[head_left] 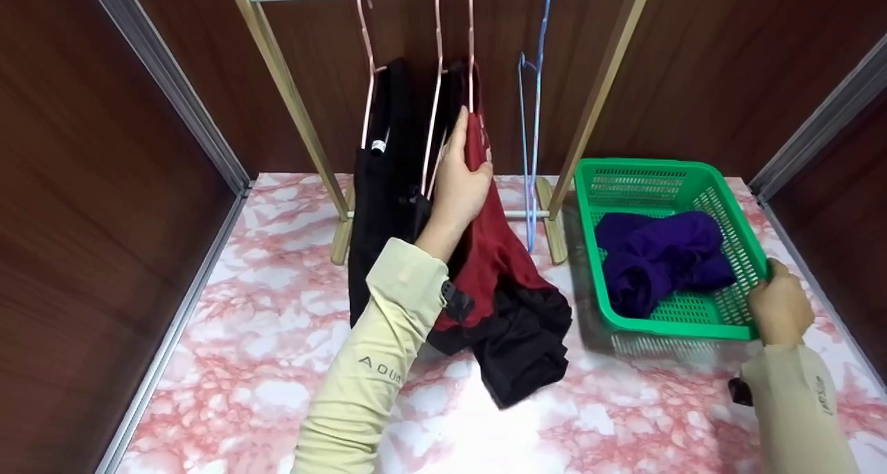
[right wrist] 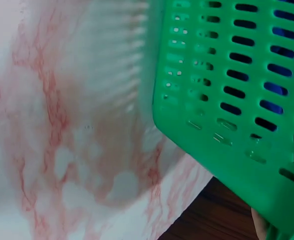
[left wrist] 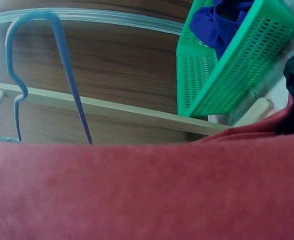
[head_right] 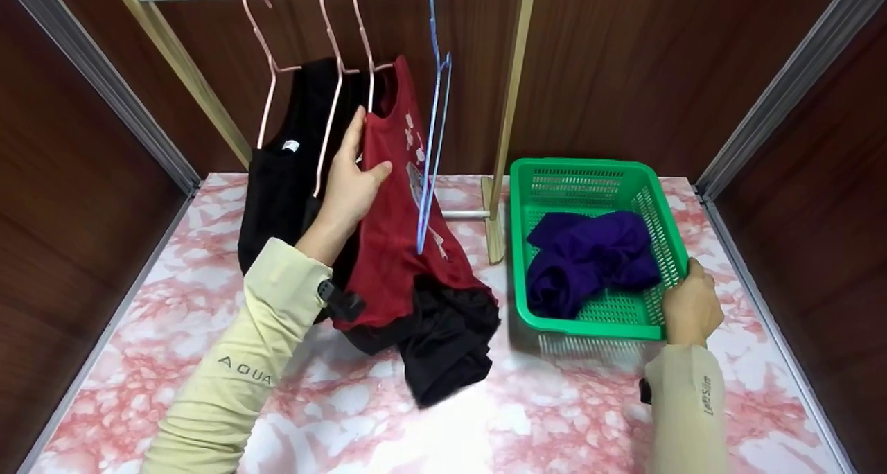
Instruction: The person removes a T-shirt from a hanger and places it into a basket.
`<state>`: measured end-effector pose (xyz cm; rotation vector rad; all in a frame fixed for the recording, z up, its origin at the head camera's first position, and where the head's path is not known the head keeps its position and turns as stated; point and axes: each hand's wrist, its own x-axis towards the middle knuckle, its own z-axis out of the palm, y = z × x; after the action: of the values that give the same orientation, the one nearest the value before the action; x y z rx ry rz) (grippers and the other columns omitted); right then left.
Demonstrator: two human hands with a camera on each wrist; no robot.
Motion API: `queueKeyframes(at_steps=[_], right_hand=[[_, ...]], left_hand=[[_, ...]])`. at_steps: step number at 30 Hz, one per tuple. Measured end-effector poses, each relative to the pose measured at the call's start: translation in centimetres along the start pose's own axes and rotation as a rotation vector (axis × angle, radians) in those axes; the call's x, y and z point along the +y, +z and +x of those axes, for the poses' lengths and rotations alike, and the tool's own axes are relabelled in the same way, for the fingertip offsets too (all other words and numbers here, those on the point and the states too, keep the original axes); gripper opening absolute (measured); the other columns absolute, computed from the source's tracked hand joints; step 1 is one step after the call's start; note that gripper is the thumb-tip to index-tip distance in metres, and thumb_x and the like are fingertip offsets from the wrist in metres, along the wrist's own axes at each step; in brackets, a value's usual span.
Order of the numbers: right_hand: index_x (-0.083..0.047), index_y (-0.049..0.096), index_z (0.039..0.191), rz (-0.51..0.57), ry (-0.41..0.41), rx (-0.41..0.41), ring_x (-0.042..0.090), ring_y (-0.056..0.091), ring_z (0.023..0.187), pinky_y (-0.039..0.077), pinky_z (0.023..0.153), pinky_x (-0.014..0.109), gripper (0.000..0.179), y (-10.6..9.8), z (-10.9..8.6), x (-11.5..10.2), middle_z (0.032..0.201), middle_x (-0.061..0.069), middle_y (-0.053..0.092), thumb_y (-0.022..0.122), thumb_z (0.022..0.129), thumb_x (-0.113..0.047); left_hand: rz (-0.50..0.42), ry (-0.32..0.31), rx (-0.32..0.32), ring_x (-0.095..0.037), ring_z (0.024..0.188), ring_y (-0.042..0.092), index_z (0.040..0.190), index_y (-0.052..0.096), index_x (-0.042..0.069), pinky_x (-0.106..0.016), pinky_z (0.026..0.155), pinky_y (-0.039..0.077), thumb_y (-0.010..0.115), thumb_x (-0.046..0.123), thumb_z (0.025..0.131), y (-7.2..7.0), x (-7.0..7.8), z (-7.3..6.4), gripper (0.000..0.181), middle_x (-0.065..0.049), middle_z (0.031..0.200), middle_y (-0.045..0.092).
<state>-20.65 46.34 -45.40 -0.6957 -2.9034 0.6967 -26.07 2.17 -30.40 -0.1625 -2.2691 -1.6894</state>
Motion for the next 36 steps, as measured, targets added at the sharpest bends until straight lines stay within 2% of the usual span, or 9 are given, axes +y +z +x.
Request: queueKeyframes(at_steps=[6, 10, 15, 20, 23, 27, 32, 36], right_hand=[[0.005, 0.027, 0.145, 0.001, 0.008, 0.025, 0.059, 0.046, 0.111, 0.041, 0.078, 0.065, 0.052, 0.2, -0.1, 0.0, 0.132, 0.041, 0.041, 0.030, 0.095, -0.010], [0.005, 0.025, 0.146, -0.003, 0.015, 0.010, 0.058, 0.045, 0.111, 0.041, 0.077, 0.064, 0.055, 0.3, -0.1, 0.1, 0.131, 0.042, 0.041, 0.030, 0.092, -0.009], [0.006, 0.024, 0.146, 0.002, 0.012, -0.002, 0.058, 0.044, 0.111, 0.040, 0.079, 0.064, 0.060, 0.3, 0.0, 0.2, 0.130, 0.042, 0.040, 0.033, 0.089, -0.009], [0.005, 0.023, 0.146, -0.004, 0.013, 0.002, 0.058, 0.044, 0.111, 0.040, 0.079, 0.065, 0.063, 0.4, 0.0, 0.1, 0.130, 0.042, 0.039, 0.036, 0.086, -0.008], [0.006, 0.022, 0.147, -0.009, 0.013, -0.008, 0.058, 0.043, 0.113, 0.040, 0.080, 0.065, 0.065, 0.4, 0.0, 0.0, 0.131, 0.042, 0.038, 0.038, 0.085, -0.008], [0.006, 0.021, 0.147, -0.018, 0.014, -0.016, 0.058, 0.041, 0.115, 0.039, 0.083, 0.066, 0.065, 0.3, 0.0, 0.0, 0.133, 0.042, 0.037, 0.040, 0.086, -0.009], [0.006, 0.019, 0.147, -0.017, 0.014, -0.021, 0.058, 0.041, 0.115, 0.038, 0.085, 0.067, 0.066, 0.4, 0.1, 0.0, 0.133, 0.043, 0.035, 0.039, 0.087, -0.009], [0.006, 0.019, 0.147, -0.016, 0.006, -0.023, 0.059, 0.041, 0.114, 0.038, 0.085, 0.067, 0.066, 0.5, 0.0, 0.0, 0.133, 0.043, 0.035, 0.039, 0.086, -0.008]], left_hand=[[-0.006, 0.035, -0.032, -0.022, 0.134, 0.043, 0.152, 0.025, 0.014, -0.029, 0.111, 0.036, 0.056, 0.008, 0.093, 0.2, -0.3, 0.0, 0.066, -0.008, 0.153, 0.037], [-0.031, 0.060, -0.014, -0.022, 0.134, 0.045, 0.149, 0.031, 0.010, -0.029, 0.112, 0.037, 0.053, 0.013, 0.096, 0.5, -0.5, -0.1, 0.057, -0.010, 0.151, 0.040], [-0.049, 0.063, 0.008, -0.021, 0.133, 0.046, 0.146, 0.036, 0.009, -0.028, 0.112, 0.036, 0.054, 0.011, 0.096, 0.7, -0.7, 0.0, 0.053, -0.012, 0.146, 0.045], [-0.054, 0.040, 0.010, -0.021, 0.128, 0.050, 0.145, 0.038, 0.010, -0.030, 0.106, 0.041, 0.053, 0.008, 0.095, 0.6, -0.7, 0.1, 0.052, -0.014, 0.139, 0.051], [-0.064, 0.005, 0.001, -0.022, 0.125, 0.052, 0.145, 0.037, 0.010, -0.030, 0.104, 0.043, 0.050, 0.004, 0.095, 0.5, -0.5, 0.2, 0.051, -0.015, 0.137, 0.053], [-0.055, -0.048, 0.000, -0.023, 0.129, 0.049, 0.146, 0.034, 0.009, -0.031, 0.108, 0.040, 0.046, -0.001, 0.096, 0.4, 0.3, 0.2, 0.052, -0.014, 0.143, 0.047], [0.042, -0.056, 0.006, -0.023, 0.139, 0.038, 0.149, 0.029, 0.006, -0.030, 0.116, 0.030, 0.043, 0.001, 0.098, 0.4, 0.8, 0.0, 0.053, -0.013, 0.152, 0.037], [0.035, -0.090, -0.015, -0.023, 0.139, 0.038, 0.150, 0.028, 0.008, -0.030, 0.116, 0.030, 0.041, -0.001, 0.098, 0.4, 1.0, 0.1, 0.054, -0.012, 0.152, 0.036]])
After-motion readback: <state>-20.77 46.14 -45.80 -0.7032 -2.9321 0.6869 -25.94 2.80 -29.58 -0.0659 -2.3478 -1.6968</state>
